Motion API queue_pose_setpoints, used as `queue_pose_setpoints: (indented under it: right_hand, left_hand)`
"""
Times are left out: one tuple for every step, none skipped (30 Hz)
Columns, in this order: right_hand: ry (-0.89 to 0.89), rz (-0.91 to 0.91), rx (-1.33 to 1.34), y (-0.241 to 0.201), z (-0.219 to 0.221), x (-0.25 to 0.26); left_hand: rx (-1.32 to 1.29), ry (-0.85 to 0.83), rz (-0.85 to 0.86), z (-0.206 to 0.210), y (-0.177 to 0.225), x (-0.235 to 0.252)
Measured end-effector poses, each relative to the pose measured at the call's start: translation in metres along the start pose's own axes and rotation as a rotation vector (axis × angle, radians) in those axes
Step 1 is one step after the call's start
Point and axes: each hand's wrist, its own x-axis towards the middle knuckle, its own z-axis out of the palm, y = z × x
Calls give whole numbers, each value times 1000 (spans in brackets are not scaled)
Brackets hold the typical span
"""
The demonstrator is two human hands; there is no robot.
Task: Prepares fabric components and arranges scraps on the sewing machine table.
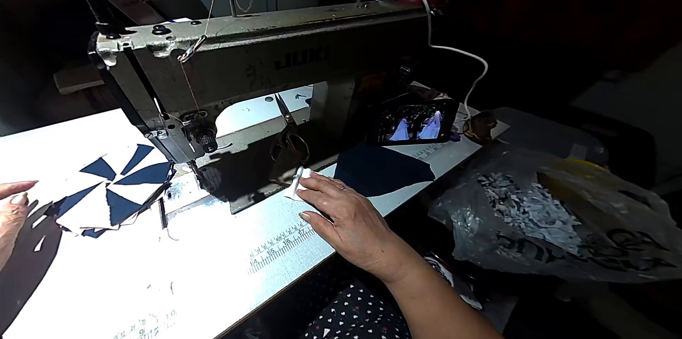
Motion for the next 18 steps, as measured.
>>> queue_pose_setpoints:
  right_hand:
    - [0,-2,0,0,0,0]
    - [2,-4,-2,0,0,0]
    - [3,-4,-4,0,0,0]
    - [1,-1,-4,0,0,0]
    - [-2,2,-6,0,-1,0]
    - [-6,3,-7,0,-1,0]
    - [-10,2,-8,0,-1,0]
    - [-12,-1,-8,0,-1,0]
    - [-10,-5,-9,0,-1,0]
    - [-9,-7,-9,1,-1,0]
    - [-7,-6,-8,1,0,0]
    - [-7,-4,-6,0,0,0]
    - [-10,-1,-5,0,-1,0]
    - [-10,2,-5,0,-1,0]
    - [-12,4,-7,0,-1,0]
    - [-12,5,-7,0,-1,0]
    - [-10,4,-5,0,-1,0]
    - [-6,1,-5,0,-1,0]
  left_hand:
    - [-23,-6,-32,0,-2,0]
    - [-10,-7,-31,-1,-4,0]
    - [13,-14,-20,-2,-6,1]
    - [30,-23,-12,-3,-6,1]
    - [60,-5,39,-3,-8,2]
    - [53,3,45,-3,-9,3]
    - [1,7,-3,-2,-10,2]
    - [-90,6,-72,-1,-13,1]
    - [-142,15,-101,-2,-19,2]
    - [-148,10,-103,-3,-22,3]
    - [-130,12,-98,-3,-21,2]
    - [-90,17,-78,-3,-18,2]
    - [-52,23,-54,-2,-14,1]
    - [-43,19,-62,-1,-11,0]
    - [-49,12,-79,-1,-10,-1]
    - [-48,7,-88,-2,-10,-1]
    - [-29,1,-85,-2,-11,-1]
    - [-10,2,-85,-2,-11,-1]
